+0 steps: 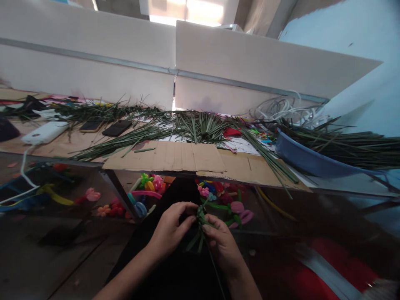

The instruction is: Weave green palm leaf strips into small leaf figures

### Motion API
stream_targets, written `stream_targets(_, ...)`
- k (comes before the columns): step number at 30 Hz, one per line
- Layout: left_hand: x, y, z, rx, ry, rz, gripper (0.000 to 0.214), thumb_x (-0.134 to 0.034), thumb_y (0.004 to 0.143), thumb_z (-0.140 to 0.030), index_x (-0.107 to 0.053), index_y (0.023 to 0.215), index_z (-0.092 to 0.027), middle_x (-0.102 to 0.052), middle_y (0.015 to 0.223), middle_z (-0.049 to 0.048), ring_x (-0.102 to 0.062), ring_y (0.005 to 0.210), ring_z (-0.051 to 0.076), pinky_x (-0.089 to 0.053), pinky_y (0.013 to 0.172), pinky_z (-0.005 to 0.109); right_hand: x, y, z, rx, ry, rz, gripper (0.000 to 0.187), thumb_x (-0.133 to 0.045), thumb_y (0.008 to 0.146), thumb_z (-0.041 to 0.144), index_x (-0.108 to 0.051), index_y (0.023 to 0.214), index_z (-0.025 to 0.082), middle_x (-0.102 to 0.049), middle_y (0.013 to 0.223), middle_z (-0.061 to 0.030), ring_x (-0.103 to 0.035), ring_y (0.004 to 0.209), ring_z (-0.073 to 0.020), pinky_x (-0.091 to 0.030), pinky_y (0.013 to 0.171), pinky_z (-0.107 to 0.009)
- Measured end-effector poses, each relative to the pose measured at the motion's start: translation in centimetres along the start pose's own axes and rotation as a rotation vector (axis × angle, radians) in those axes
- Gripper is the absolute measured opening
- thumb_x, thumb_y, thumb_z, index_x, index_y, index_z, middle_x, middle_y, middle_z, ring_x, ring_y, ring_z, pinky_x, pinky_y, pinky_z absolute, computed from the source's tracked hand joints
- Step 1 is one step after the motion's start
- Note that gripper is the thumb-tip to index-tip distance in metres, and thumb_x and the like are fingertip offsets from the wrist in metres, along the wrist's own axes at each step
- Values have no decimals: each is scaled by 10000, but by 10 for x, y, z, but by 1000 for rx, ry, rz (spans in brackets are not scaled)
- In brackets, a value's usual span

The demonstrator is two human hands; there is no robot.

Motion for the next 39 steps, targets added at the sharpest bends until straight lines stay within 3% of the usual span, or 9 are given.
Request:
stream_targets(9,4,-3,-14,-128,107,-88,126,-591,939,-176,-715,938,-199,-727,827,40,-661,793,202,-500,747,314,-5,1,2,51,10,9,244,-875,741,329,-693,803,179,-597,684,24,-504,585,-112,-415,582,-219)
stream_targets(16,2,-4,-26,-219,234,-102,182,-515,968,-147,-675,888,-185,-697,820,61,-625,837,229,-476,798,355,-8,1,3,87,14,24,242,-869,756,333,-687,787,176,-579,704,25,-495,640,-109,-408,616,-205)
stream_targets(24,-3,-3,1,-3,14,-101,128,-545,967,-221,-666,924,-213,-683,866,32,-640,836,201,-480,774,313,-9,0,10,122,-62,-1,225,-842,795,345,-690,811,180,-602,710,22,-499,622,-112,-413,611,-208)
stream_targets(29,-2,-4,-1,-44,34,-112,128,-563,946,-228,-681,898,-219,-697,872,34,-632,870,216,-461,829,340,-9,0,8,117,-95,18,241,-826,811,375,-678,805,186,-580,684,34,-479,586,-106,-392,591,-213)
stream_targets(32,-4,-2,6,33,-15,-102,145,-565,947,-257,-678,866,-216,-691,844,32,-633,850,219,-465,810,339,-7,1,7,130,-118,3,235,-821,815,377,-683,820,187,-594,696,28,-492,597,-113,-391,592,-219)
stream_targets(35,-12,0,16,140,-196,-36,155,-562,961,-302,-684,1010,-222,-720,956,45,-661,936,229,-491,852,337,-2,2,12,172,-183,-47,241,-818,814,391,-693,851,188,-603,716,23,-516,632,-129,-409,617,-233)
stream_targets(39,-18,-1,24,234,-452,13,496,-588,952,-333,-480,1426,-234,-719,1126,73,-662,1081,239,-506,940,354,0,3,24,252,-278,-89,255,-789,833,420,-675,825,192,-614,742,16,-529,670,-146,-426,651,-252)
Point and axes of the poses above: each hand's wrist, its own y-axis towards the middle knuckle, its own x-axis out of the back of the hand, z = x × y, the point moved 9 cm from there along y, towards the middle knuckle
